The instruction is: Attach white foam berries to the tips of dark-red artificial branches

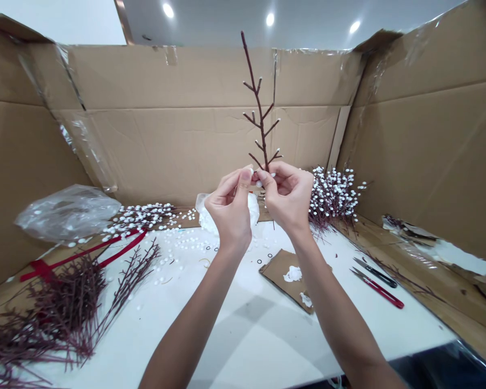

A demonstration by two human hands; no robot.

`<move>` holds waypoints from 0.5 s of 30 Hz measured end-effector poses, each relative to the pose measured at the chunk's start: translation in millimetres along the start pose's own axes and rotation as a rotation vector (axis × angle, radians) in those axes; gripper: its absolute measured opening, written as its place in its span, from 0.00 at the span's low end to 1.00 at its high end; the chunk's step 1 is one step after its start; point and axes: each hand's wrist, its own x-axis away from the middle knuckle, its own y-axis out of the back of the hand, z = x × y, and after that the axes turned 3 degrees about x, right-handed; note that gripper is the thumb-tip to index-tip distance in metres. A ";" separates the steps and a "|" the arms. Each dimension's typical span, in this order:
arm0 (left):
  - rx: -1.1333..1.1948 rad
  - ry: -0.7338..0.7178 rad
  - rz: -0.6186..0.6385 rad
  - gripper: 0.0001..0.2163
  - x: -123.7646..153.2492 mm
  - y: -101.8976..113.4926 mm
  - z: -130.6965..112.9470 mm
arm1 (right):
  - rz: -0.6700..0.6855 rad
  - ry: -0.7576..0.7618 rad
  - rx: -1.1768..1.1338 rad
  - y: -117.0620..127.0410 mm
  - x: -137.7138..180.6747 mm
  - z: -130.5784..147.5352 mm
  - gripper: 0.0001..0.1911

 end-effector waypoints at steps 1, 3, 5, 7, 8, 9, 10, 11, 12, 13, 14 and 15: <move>0.011 0.003 -0.005 0.04 -0.5 0.3 0.3 | 0.000 0.001 -0.001 -0.5 0.2 -0.1 0.05; 0.020 0.009 -0.009 0.05 -1.5 0.9 0.7 | -0.002 0.011 -0.003 -1.1 0.3 -0.1 0.05; 0.012 0.012 -0.006 0.05 -2.1 1.1 1.0 | -0.004 0.023 -0.006 -1.2 -0.1 -0.1 0.05; 0.010 0.016 -0.001 0.05 -2.5 1.2 1.2 | -0.006 0.026 -0.006 -1.0 -0.3 -0.3 0.05; 0.014 0.017 0.001 0.05 -2.6 1.2 1.3 | -0.007 0.023 -0.006 -1.0 -0.3 -0.6 0.05; 0.019 0.018 0.001 0.04 -2.7 1.3 1.5 | -0.008 0.019 -0.006 -1.0 -0.2 -1.0 0.05; 0.023 0.018 0.000 0.04 -2.8 1.4 1.6 | -0.008 0.015 -0.006 -1.0 0.0 -1.5 0.05; 0.025 0.017 -0.003 0.04 -2.9 1.5 1.6 | -0.008 0.013 -0.006 -1.1 0.2 -1.9 0.06; 0.026 0.017 -0.004 0.03 -3.0 1.7 1.6 | -0.009 0.012 -0.007 -1.3 0.4 -2.3 0.06; 0.026 0.017 -0.004 0.03 -3.1 1.9 1.5 | -0.010 0.012 -0.008 -1.4 0.7 -2.5 0.06; 0.023 0.019 -0.004 0.03 -3.1 2.0 1.3 | -0.011 0.014 -0.009 -1.6 0.9 -2.6 0.06; 0.018 0.021 -0.002 0.04 -3.1 2.2 1.2 | -0.011 0.015 -0.009 -1.7 1.1 -2.6 0.06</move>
